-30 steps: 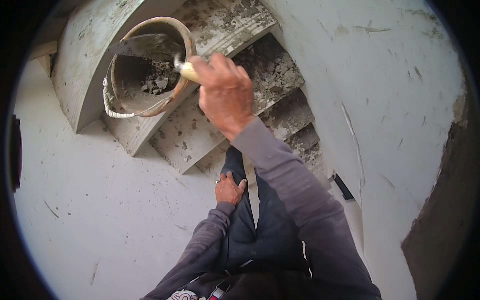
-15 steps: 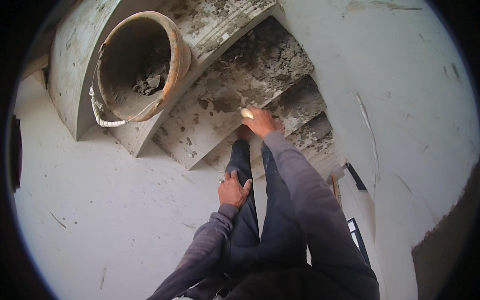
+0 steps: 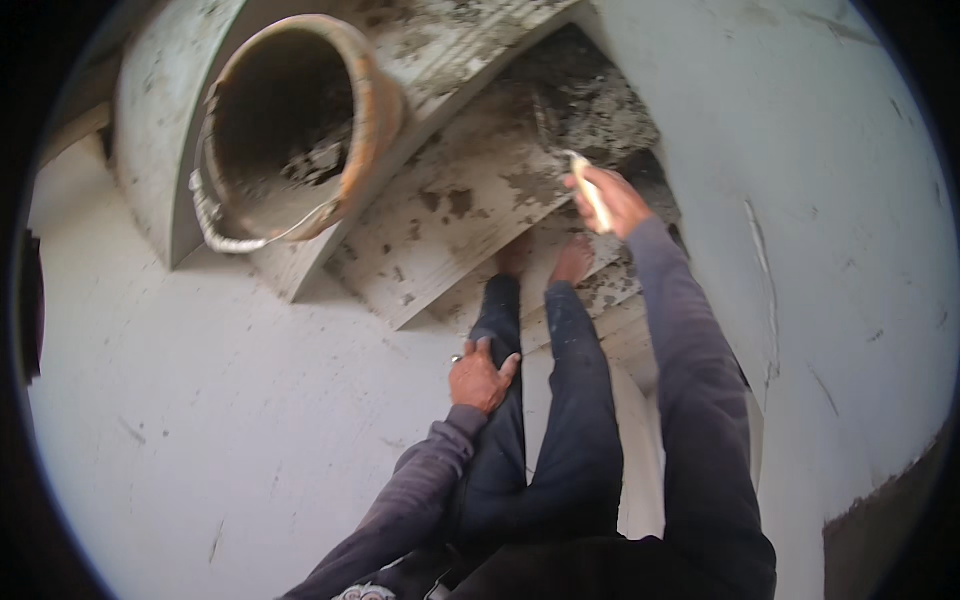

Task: The person applies mortar to concrete stairs using a trowel, taking the material from a bucket.

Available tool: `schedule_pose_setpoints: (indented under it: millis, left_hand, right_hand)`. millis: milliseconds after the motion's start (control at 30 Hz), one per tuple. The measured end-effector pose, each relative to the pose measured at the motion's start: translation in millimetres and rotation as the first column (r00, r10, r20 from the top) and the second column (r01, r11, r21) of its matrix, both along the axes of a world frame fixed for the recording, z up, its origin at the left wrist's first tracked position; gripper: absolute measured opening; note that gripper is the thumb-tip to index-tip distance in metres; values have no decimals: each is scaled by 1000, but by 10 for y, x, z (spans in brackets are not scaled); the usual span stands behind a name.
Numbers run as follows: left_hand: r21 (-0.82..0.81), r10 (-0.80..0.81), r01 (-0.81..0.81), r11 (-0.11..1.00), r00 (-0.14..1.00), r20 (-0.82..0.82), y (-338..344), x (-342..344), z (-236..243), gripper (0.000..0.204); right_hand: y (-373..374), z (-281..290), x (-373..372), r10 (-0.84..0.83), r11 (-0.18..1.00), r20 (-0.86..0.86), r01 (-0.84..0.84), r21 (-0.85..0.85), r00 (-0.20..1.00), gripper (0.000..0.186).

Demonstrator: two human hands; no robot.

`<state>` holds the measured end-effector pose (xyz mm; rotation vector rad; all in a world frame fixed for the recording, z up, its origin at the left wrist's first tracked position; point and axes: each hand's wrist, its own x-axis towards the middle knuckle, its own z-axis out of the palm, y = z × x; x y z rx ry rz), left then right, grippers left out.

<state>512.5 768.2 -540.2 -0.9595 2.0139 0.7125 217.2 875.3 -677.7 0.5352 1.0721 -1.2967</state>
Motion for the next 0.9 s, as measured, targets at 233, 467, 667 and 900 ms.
schedule_pose_setpoints:
  millis: [233,467,667,900]
  left_hand:
    - [211,782,-776,595,497,-377,-564,201,-167,36]
    - [413,731,-822,392,7,-682,-2518,-570,473,52]
    - [211,689,-827,521,261,-676,-3060,-990,842,38]
    - [878,900,-245,411,-45,-434,-2719,-1932,1960,30]
  right_hand:
    - [261,554,939,-174,951,305,240,-195,936,42]
    - [507,841,1968,-318,900,422,411,-148,849,48]
    - [621,963,2366,-307,910,429,393,-128,850,47]
    - [645,934,2323,-338,898,395,418,-135,854,44]
